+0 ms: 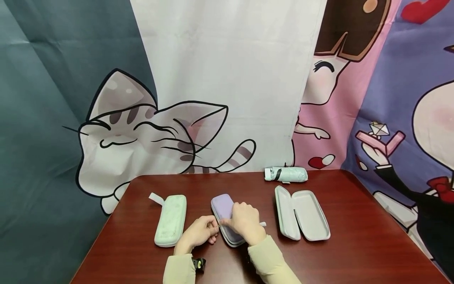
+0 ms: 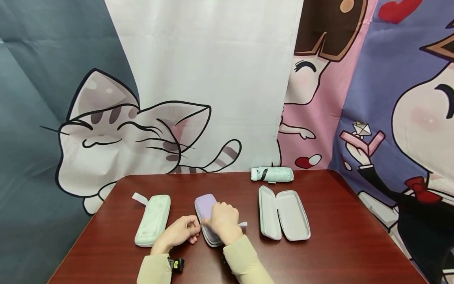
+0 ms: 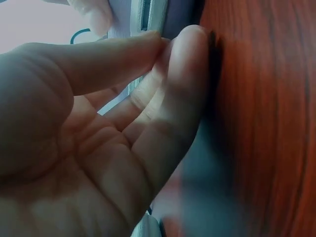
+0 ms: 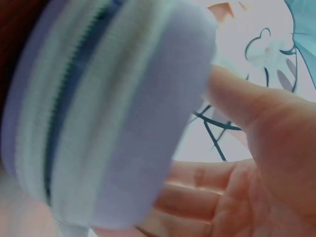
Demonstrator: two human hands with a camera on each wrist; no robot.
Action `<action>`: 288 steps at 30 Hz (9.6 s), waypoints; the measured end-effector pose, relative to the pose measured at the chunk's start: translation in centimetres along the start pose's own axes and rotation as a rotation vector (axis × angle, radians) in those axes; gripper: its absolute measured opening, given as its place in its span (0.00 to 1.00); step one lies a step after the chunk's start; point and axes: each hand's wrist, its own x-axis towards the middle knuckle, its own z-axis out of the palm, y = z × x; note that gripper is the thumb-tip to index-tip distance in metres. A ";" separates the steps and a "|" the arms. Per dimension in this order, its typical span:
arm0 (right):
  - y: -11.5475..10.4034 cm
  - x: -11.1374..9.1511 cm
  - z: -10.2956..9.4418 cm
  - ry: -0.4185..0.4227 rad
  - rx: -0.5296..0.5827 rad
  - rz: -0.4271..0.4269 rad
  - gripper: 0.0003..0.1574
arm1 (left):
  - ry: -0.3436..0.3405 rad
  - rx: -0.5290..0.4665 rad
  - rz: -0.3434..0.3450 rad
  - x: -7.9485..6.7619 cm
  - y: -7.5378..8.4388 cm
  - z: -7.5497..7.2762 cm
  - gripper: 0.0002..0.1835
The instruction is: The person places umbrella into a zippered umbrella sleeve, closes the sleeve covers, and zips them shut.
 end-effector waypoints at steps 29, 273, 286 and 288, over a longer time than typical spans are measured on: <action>-0.7 5.9 -3.5 -0.592 -0.341 -0.427 0.49 | 0.267 0.052 -0.057 0.3 -0.6 -0.2 0.06; 2.0 0.5 -0.6 -0.131 0.258 -0.101 0.14 | 0.344 0.328 -0.199 5.7 1.0 -1.2 0.20; 3.4 2.0 -5.8 -0.129 0.172 -0.177 0.19 | 0.484 0.438 -0.059 5.7 3.0 -0.8 0.17; 3.9 2.3 -6.5 -0.126 0.171 -0.178 0.19 | 0.514 0.440 -0.019 5.8 3.4 -0.6 0.16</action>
